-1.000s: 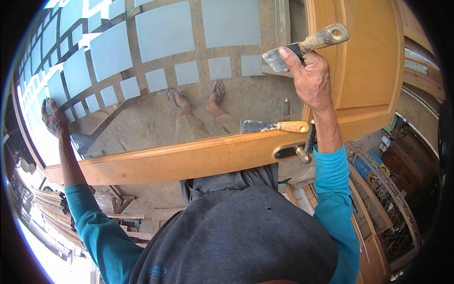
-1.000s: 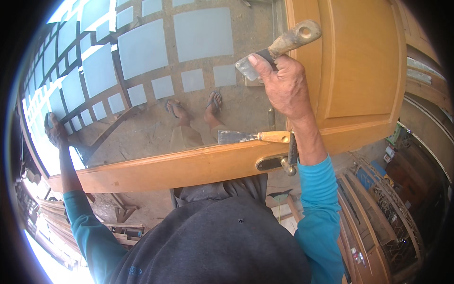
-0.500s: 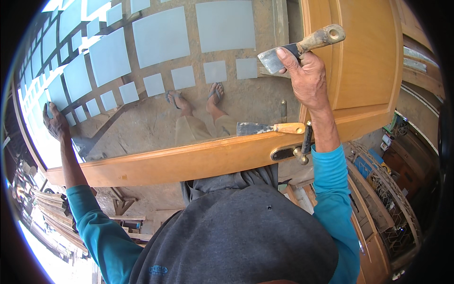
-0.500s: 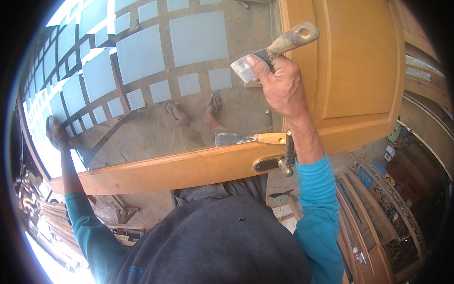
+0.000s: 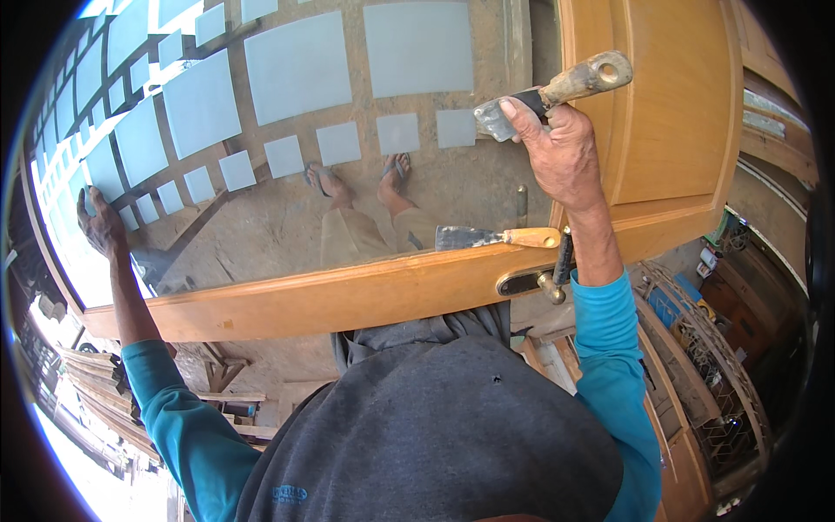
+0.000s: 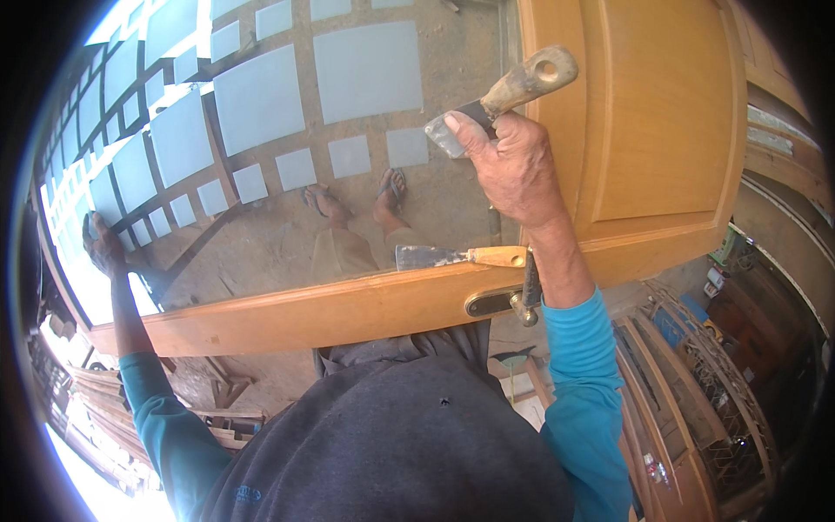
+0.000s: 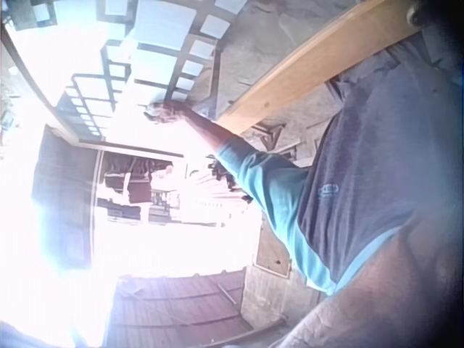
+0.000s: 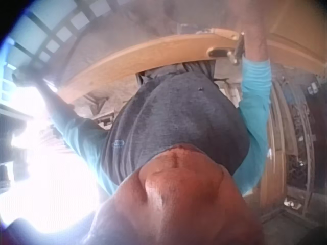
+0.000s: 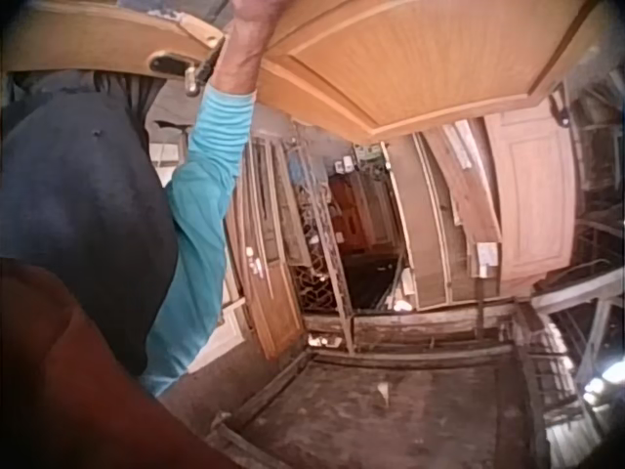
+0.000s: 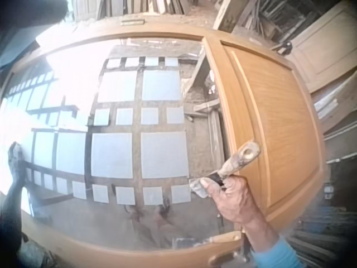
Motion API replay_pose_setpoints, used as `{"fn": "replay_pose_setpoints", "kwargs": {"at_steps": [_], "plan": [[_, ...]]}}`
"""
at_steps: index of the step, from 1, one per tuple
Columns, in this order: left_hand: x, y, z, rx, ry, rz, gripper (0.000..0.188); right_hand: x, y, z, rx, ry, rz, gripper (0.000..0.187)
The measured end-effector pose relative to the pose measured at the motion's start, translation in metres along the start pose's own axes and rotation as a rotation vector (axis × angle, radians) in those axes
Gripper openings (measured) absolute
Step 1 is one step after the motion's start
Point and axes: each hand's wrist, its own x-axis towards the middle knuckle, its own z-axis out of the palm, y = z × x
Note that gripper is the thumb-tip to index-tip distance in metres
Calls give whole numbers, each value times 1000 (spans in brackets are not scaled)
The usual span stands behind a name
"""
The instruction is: The person walks through a workshop to retrieve a tool and then uses a metal scraper to clean the surface of glass panels set into a wooden door.
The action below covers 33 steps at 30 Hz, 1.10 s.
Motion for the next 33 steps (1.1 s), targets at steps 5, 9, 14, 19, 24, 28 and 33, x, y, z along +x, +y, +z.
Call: {"fn": "replay_pose_setpoints", "kwargs": {"at_steps": [5,9,14,19,24,28,33], "plan": [[-1,-2,0,-22,-6,4,65,1,4,-3,24,39,4,28],[-2,1,0,-41,-7,-3,65,1,2,-1,47,57,24,31],[-1,0,0,-40,-6,5,65,2,1,1,-6,40,-12,30],[0,-4,0,-48,-5,-6,65,2,1,2,7,20,-15,29],[1,-4,1,-20,2,-6,65,3,-1,-1,38,-33,14,29],[3,-6,1,-28,7,-4,64,3,4,-2,42,42,52,29],[-1,1,0,-20,5,8,64,3,2,0,25,21,11,30]]}}
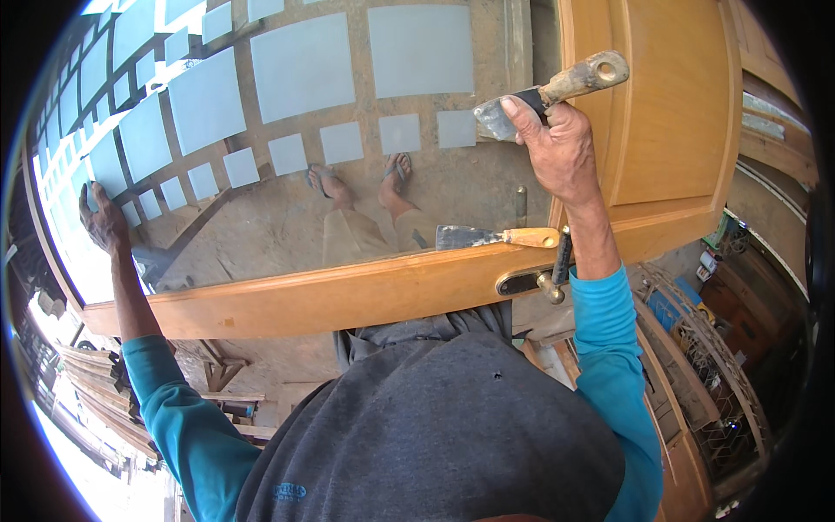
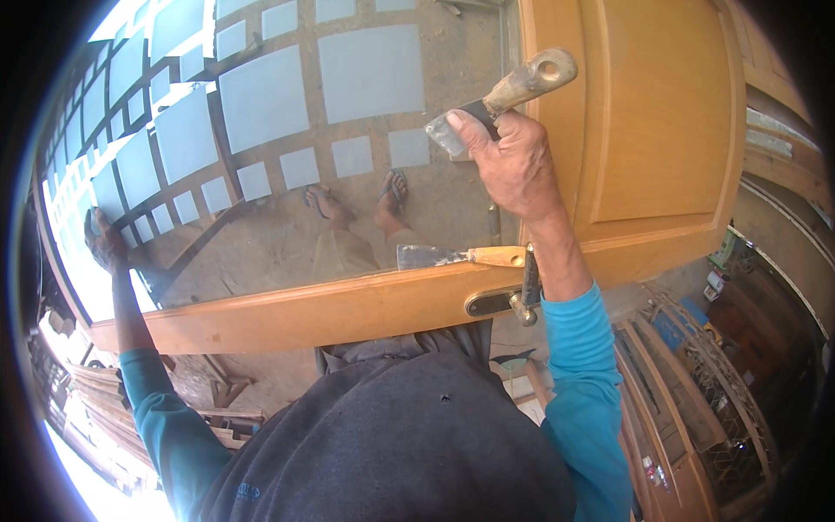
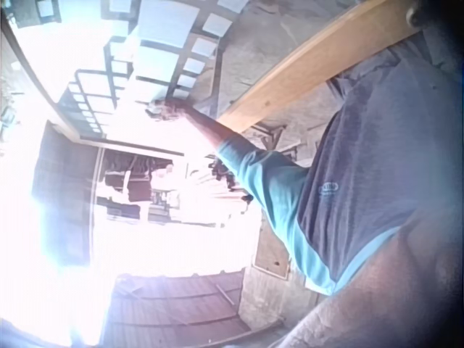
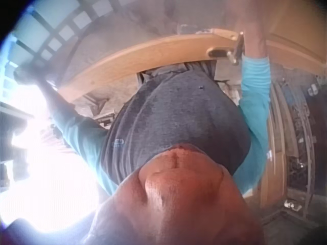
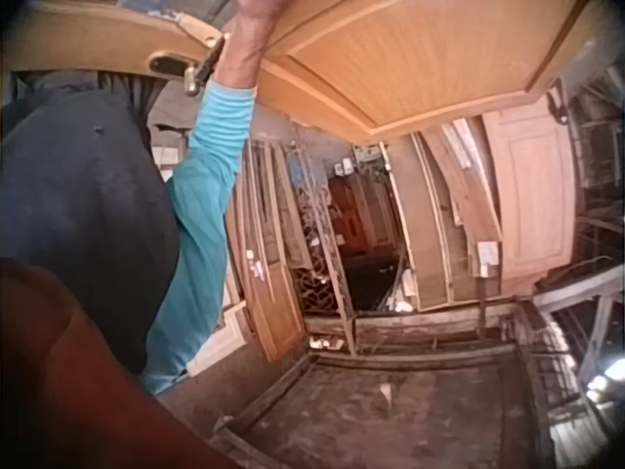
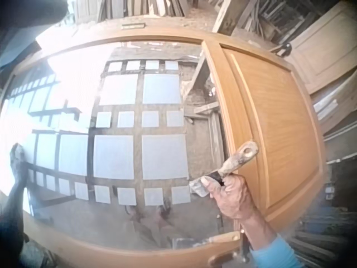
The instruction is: The person walks through a workshop to retrieve a tool and then uses a metal scraper to clean the surface of glass panels set into a wooden door.
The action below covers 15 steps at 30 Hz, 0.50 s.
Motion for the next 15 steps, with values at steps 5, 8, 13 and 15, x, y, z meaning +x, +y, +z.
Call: {"fn": "replay_pose_setpoints", "kwargs": {"at_steps": [5,8,13,15], "plan": [[1,-2,1,-8,-1,0,65,1,3,-1,-38,-33,-50,31],[2,-6,1,-19,-4,-10,66,2,2,-3,39,-48,-37,32],[1,-1,1,-18,-10,-16,67,1,0,-1,3,-23,-14,30],[0,-2,0,-2,-2,-15,67,3,3,-1,2,-34,-21,30]]}}
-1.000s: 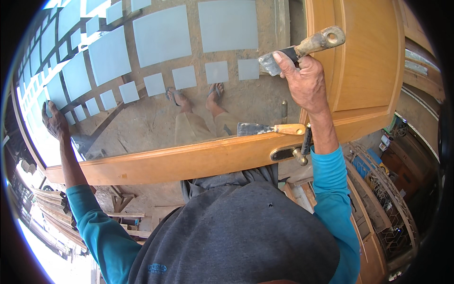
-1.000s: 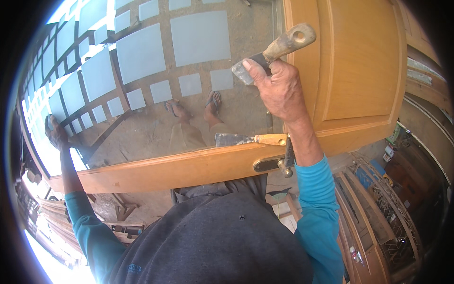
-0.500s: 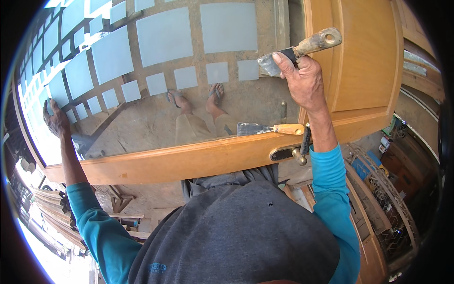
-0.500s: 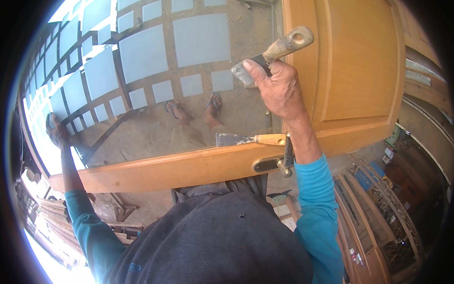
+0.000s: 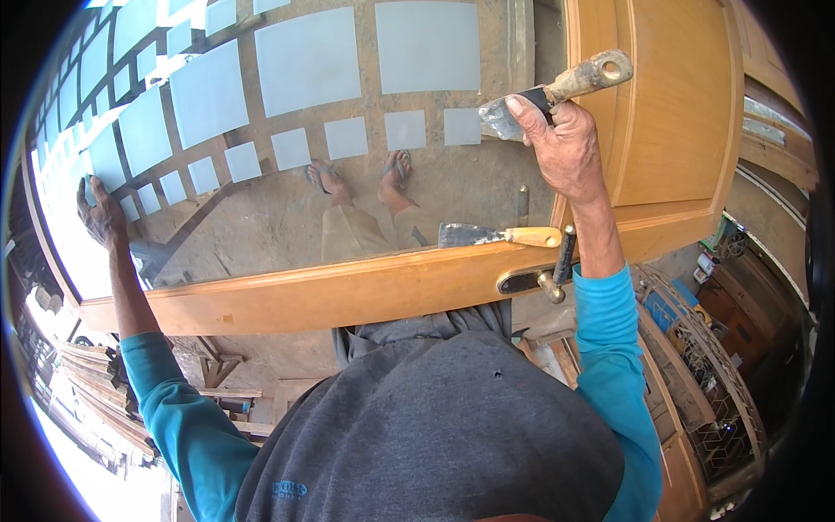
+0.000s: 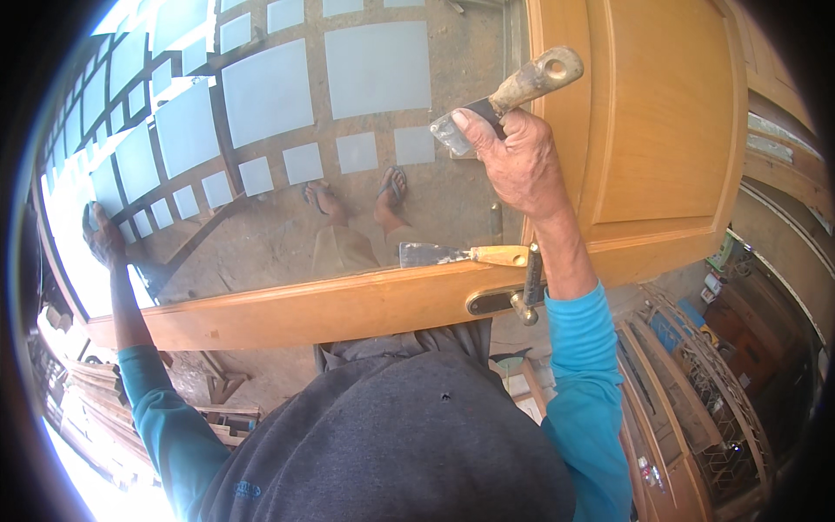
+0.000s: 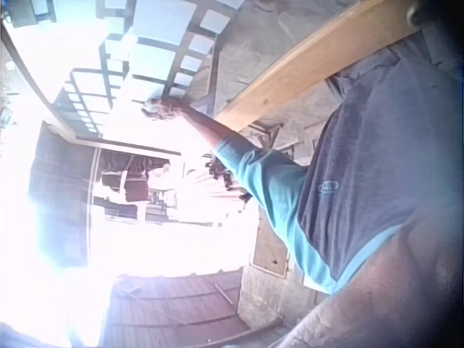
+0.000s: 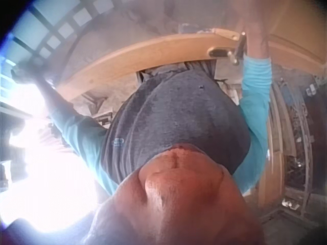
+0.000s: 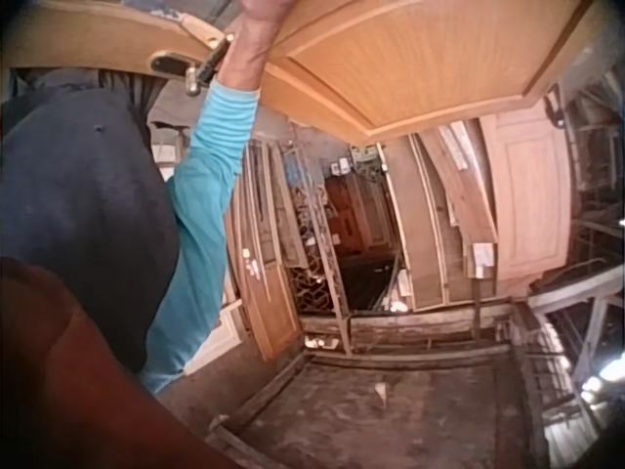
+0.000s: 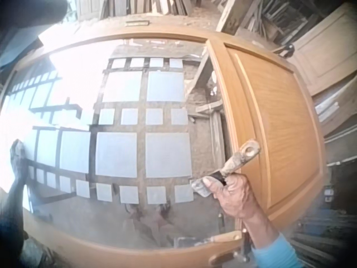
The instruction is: The person walks through a workshop to retrieve a tool and then uses a metal scraper to clean the surface of glass panels set into a wooden door.
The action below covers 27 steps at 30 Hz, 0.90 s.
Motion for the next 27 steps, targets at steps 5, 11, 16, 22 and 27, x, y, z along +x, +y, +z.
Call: {"fn": "replay_pose_setpoints", "kwargs": {"at_steps": [5,11,16,22,27], "plan": [[-2,7,-1,-20,-9,-16,68,1,-1,0,17,28,0,31],[-4,9,-6,-6,-11,-15,69,5,1,-3,33,-43,-10,32],[-1,2,0,0,-5,-15,70,5,-5,-3,13,-58,35,32],[-1,1,-2,1,-15,-20,69,4,-7,2,51,-93,33,28],[-1,3,-1,13,-21,-34,67,16,-11,13,182,-28,25,24]]}}
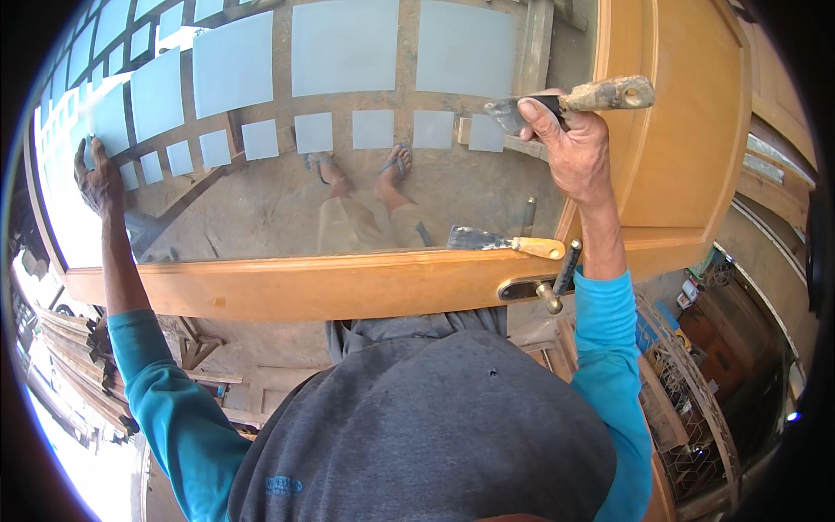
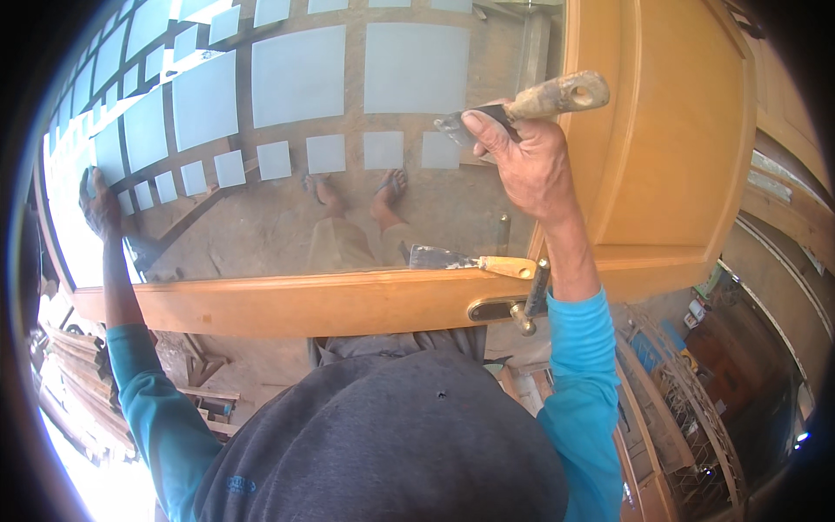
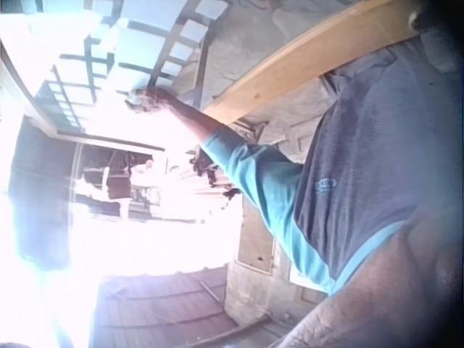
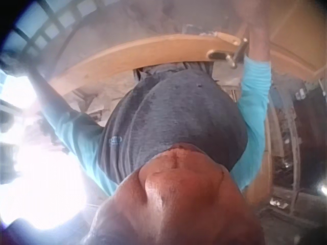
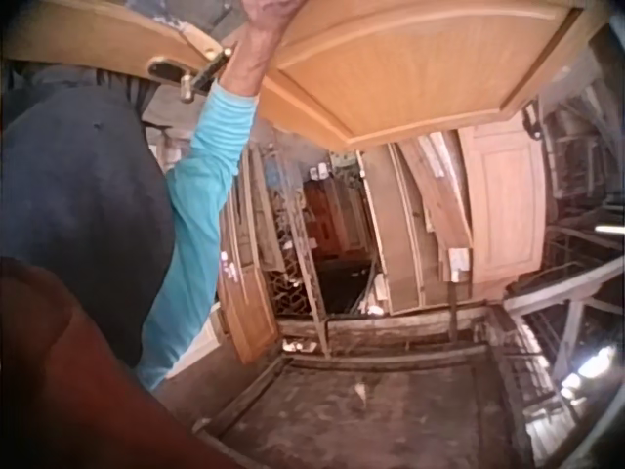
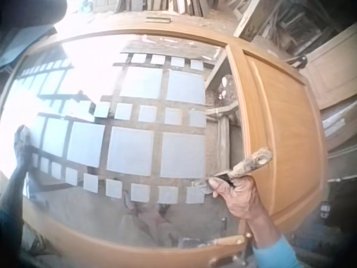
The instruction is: The person walks through a workshop to retrieve a tool and then uses a metal scraper to clean the surface of glass panels set into a wooden door.
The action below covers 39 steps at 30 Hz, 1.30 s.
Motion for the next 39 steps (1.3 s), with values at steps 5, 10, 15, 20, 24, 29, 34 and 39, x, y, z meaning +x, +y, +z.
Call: {"fn": "replay_pose_setpoints", "kwargs": {"at_steps": [5,10,15,20,24,29,34,39], "plan": [[4,-10,1,3,-10,21,66,26,0,7,-6,-161,-136,19],[2,-7,1,18,-7,32,70,41,9,11,73,-258,-210,19],[3,-10,1,24,-4,13,70,46,12,9,22,-322,-259,21],[5,-10,3,25,-2,19,69,47,13,8,-66,-333,-292,21],[4,-11,3,28,-13,-4,68,48,10,6,-68,-421,-247,20],[4,-8,2,19,-11,-8,69,45,15,6,1,-359,-246,20],[3,-6,3,7,-11,-14,68,43,16,8,-5,-330,-286,19],[7,-14,5,6,-5,4,69,43,19,11,73,-306,-293,18]]}}
